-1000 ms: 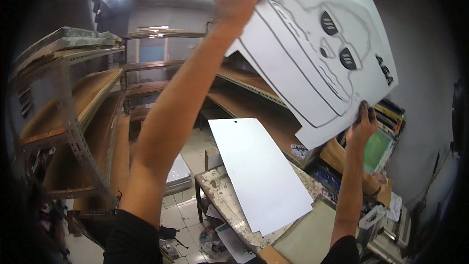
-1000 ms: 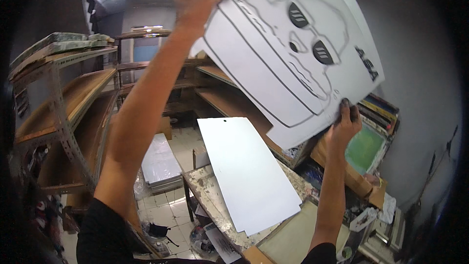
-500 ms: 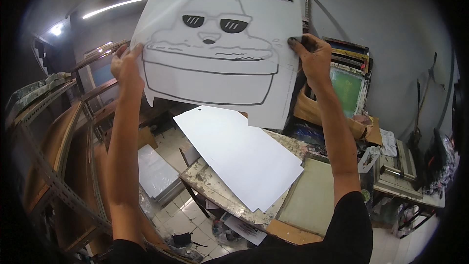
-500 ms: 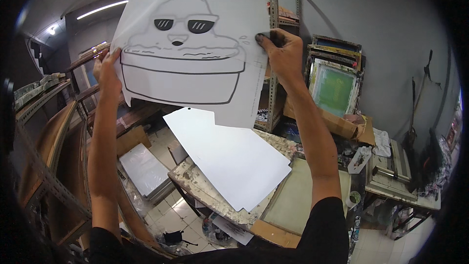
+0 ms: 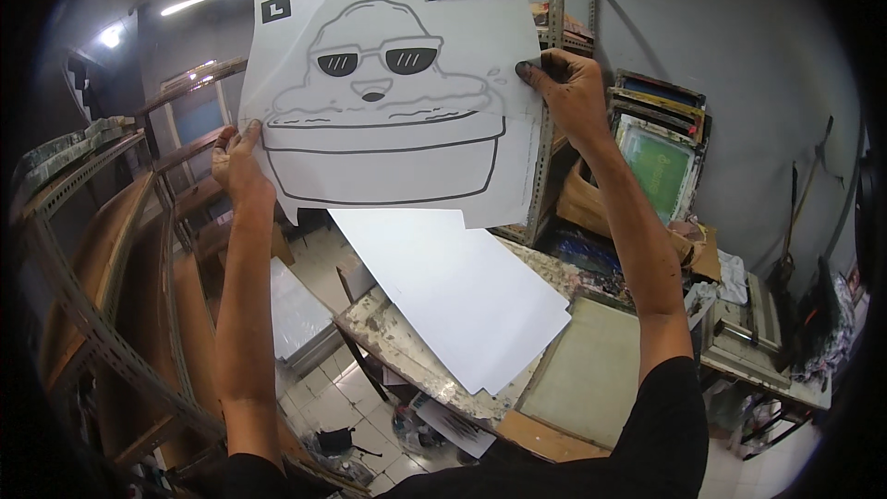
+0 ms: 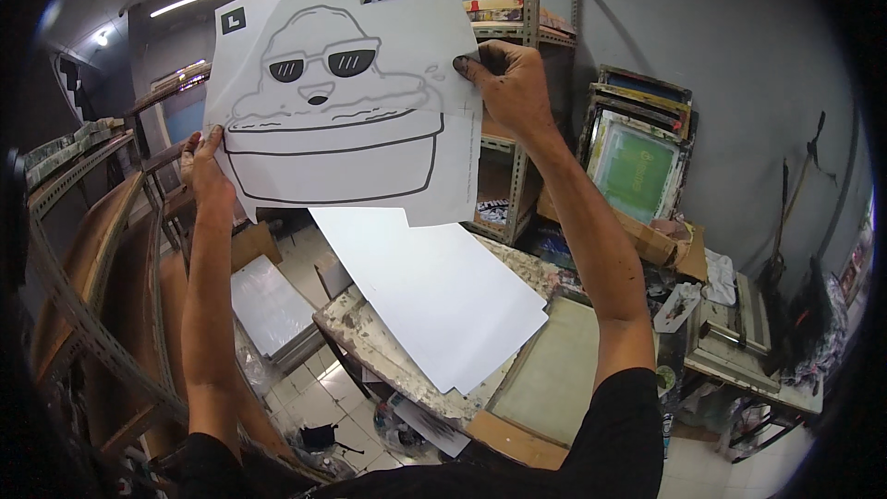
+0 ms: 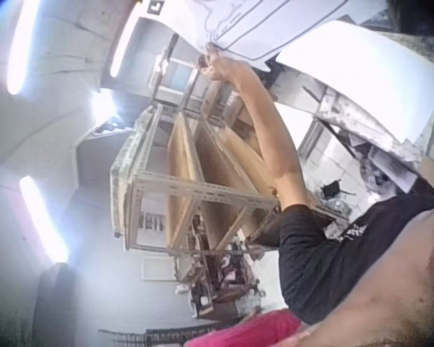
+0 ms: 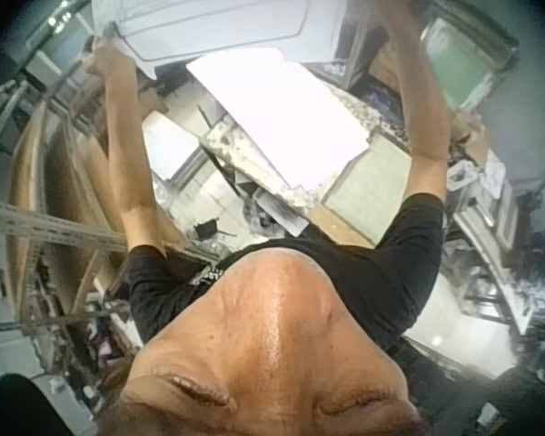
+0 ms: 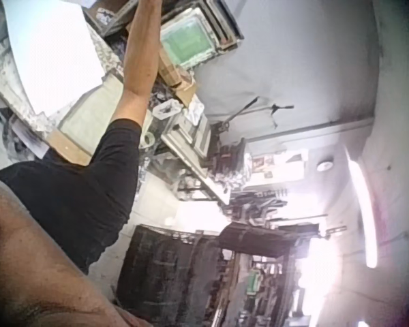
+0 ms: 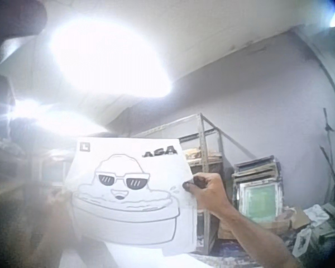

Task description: The person sits on the floor and handles a large white stencil sheet featuring a cartoon face with sunglasses. They separate the stencil from a backing sheet, place it on a wooden board, and smooth it down with their hands. The person then lifts the stencil to inspect it and places it back on the board.

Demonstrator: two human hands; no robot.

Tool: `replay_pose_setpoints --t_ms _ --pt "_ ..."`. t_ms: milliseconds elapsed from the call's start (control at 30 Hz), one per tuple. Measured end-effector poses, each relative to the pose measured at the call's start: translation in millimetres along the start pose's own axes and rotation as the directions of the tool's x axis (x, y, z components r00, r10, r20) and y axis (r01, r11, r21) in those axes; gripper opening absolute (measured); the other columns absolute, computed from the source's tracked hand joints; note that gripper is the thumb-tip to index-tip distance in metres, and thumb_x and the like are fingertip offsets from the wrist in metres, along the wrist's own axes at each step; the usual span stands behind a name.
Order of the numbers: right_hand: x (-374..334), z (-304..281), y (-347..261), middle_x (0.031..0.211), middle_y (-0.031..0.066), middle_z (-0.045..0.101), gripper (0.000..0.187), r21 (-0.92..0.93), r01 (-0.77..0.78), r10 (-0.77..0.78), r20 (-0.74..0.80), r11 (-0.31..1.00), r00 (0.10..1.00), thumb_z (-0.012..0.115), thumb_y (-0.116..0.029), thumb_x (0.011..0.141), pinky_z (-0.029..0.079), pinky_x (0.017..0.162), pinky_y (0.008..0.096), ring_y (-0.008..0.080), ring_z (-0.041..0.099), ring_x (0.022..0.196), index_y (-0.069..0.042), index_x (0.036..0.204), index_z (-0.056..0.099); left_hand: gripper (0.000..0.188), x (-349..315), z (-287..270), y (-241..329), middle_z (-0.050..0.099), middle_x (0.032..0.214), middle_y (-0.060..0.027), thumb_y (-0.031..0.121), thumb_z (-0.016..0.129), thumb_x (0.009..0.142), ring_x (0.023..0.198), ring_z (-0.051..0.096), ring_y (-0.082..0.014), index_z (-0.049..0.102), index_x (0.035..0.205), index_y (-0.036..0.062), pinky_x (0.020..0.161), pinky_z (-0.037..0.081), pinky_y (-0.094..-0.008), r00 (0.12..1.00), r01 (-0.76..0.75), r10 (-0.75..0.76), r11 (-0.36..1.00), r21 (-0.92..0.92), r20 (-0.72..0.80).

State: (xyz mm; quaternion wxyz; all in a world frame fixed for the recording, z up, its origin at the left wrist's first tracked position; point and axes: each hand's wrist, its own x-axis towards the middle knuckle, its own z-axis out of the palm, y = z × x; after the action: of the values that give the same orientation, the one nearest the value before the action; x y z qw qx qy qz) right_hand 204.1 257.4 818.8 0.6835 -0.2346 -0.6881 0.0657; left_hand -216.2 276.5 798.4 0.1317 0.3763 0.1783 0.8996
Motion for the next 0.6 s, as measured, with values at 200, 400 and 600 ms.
replay_pose_setpoints --t_ms 200,400,600 --pt "-5.1 10.0 15.5 0.074 0.0044 0.067 0.013 0.110 -0.155 0.153 0.024 0.982 0.988 0.070 -0.007 0.085 0.042 0.055 0.0220 0.0045 0.053 0.061 0.003 0.094 0.068 0.045 -3.5 -11.7 -2.7 0.061 0.106 -0.0167 -0.009 0.070 0.077 0.098 0.060 -0.0224 0.043 0.112 0.0007 0.090 0.049 -0.0298 0.999 0.013 -0.013 1.000 0.006 0.036" --pt "-20.1 21.9 40.4 0.078 0.0042 0.065 0.026 0.154 -0.191 0.198 -0.028 0.969 0.980 0.073 -0.006 0.083 0.042 0.055 0.0199 0.0045 0.054 0.065 -0.001 0.103 0.057 0.046 -19.8 -23.1 -1.3 0.060 0.107 -0.0168 -0.010 0.070 0.077 0.100 0.060 -0.0227 0.043 0.114 -0.0002 0.091 0.049 -0.0299 0.999 0.032 -0.029 0.996 0.088 -0.038" --pt "-42.0 31.8 66.8 0.081 0.0036 0.066 0.017 0.204 -0.035 0.050 -0.071 0.978 0.996 0.071 -0.003 0.084 0.044 0.060 0.0182 0.0047 0.057 0.070 0.000 0.098 0.062 0.047 -33.9 -31.9 -10.1 0.060 0.105 -0.0157 -0.011 0.070 0.077 0.098 0.060 -0.0209 0.043 0.115 -0.0010 0.089 0.049 -0.0283 0.999 -0.004 0.009 0.989 0.150 -0.032"
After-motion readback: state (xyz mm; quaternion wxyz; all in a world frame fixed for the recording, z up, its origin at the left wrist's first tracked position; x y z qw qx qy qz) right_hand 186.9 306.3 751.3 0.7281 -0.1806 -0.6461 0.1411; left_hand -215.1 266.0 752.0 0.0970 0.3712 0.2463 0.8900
